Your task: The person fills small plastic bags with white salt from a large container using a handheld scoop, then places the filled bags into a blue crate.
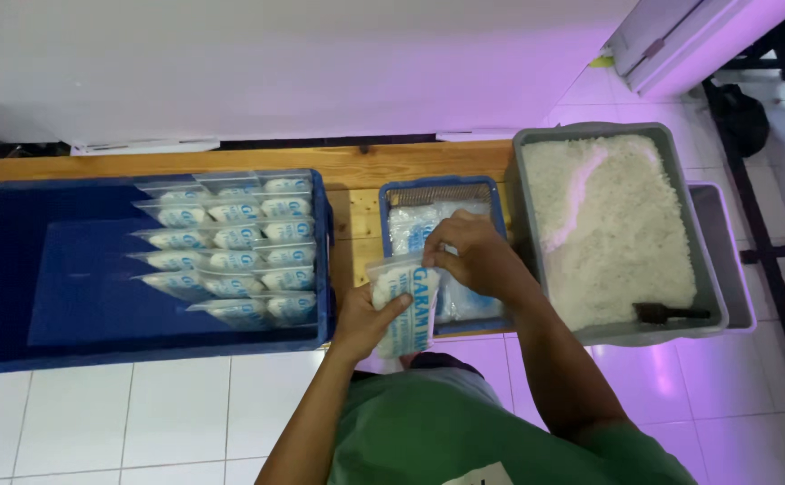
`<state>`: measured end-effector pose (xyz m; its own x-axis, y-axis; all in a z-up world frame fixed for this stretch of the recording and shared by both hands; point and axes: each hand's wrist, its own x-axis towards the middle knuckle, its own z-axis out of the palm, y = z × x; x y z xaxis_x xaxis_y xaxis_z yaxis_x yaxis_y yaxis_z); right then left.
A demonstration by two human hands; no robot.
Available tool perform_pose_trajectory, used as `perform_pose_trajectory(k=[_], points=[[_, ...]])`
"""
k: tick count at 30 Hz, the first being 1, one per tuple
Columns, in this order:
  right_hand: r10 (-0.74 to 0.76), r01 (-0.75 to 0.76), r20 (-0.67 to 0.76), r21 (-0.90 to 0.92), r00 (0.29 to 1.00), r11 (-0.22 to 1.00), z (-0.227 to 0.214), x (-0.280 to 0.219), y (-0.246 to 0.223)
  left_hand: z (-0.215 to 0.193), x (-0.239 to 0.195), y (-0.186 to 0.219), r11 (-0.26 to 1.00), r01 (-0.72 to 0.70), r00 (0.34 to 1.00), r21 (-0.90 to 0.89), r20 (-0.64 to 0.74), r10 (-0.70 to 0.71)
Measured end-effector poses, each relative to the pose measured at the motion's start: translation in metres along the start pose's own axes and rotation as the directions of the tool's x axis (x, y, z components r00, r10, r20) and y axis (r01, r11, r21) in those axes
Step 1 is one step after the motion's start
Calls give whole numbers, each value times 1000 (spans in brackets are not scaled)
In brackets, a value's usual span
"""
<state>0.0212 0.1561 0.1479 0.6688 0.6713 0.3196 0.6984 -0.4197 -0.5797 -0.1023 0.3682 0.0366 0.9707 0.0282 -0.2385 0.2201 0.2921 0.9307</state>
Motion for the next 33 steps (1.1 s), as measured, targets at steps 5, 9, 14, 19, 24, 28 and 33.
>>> perform_pose_trajectory(k=[5, 9, 14, 19, 24, 28, 33], points=[[70, -65, -122, 39, 990, 997, 43, 23, -26, -51, -5, 1, 999, 15, 1000, -30, -16, -15], [377, -323, 120, 777, 918, 541, 108, 27, -43, -85, -19, 60, 958, 103, 982, -269, -123, -140], [373, -468, 407, 880, 834, 87, 188, 41, -163, -164, -36, 118, 908, 78, 952, -412, -239, -190], [487, -625, 548, 780, 680, -4, 262, 51, -175, -234, -56, 94, 941, 74, 978, -329, -161, -133], [499, -636, 452, 713, 739, 296, 265, 72, -210, -263, -69, 103, 964, 71, 988, -255, -112, -102], [512, -631, 458, 740, 727, 234, 271, 80, -214, -290, -58, 76, 960, 83, 986, -268, -117, -118], [418, -627, 477, 676, 773, 388, 261, 102, -224, -304, -61, 84, 935, 16, 982, -355, -171, -82]])
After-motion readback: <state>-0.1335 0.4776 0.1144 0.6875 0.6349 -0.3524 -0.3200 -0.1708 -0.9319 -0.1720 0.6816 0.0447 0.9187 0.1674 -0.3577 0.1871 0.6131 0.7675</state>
